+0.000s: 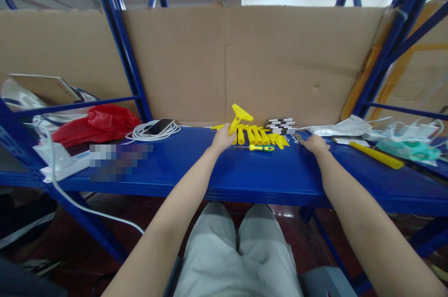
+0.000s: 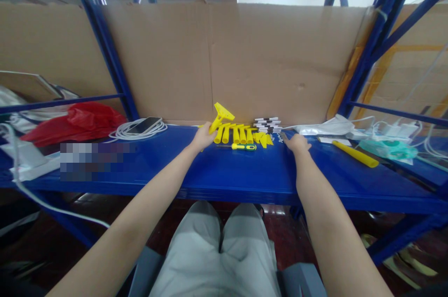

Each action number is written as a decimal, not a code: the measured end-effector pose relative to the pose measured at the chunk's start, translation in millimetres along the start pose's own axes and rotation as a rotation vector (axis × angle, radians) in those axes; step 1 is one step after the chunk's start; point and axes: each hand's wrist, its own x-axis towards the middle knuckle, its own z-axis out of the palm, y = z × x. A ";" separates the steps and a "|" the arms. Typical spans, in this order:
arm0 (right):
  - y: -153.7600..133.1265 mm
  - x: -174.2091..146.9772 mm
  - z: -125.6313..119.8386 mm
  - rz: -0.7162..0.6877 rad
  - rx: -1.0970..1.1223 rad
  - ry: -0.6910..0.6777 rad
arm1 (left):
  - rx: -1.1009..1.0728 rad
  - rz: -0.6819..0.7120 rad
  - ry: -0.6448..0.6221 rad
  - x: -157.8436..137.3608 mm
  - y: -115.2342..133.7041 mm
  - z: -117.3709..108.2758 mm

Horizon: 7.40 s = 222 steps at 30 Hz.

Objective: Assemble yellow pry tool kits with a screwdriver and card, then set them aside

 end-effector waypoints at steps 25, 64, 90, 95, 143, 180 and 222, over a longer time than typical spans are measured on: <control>-10.6 -1.6 -7.9 0.058 0.222 0.078 | 0.087 0.114 -0.140 -8.8 -10.8 21.3; -93.2 -66.4 3.2 -0.423 0.930 -0.260 | 0.581 0.232 -0.383 -10.8 0.9 13.7; -107.2 -85.1 5.7 -0.230 1.033 -0.239 | 0.454 0.109 -0.414 -20.0 20.5 11.3; -103.1 -82.0 8.5 -0.402 0.977 -0.177 | 0.463 0.143 -0.416 -18.6 19.2 11.3; -68.3 -45.5 -7.6 -0.338 0.538 -0.038 | 0.766 0.496 -0.490 -40.2 29.2 13.5; -80.5 -71.2 -7.4 -0.446 -0.341 -0.104 | 0.832 0.531 -0.510 -38.9 27.6 14.3; -107.0 -36.2 -20.1 0.002 0.948 -0.192 | 0.816 0.374 -0.428 -31.9 24.8 6.1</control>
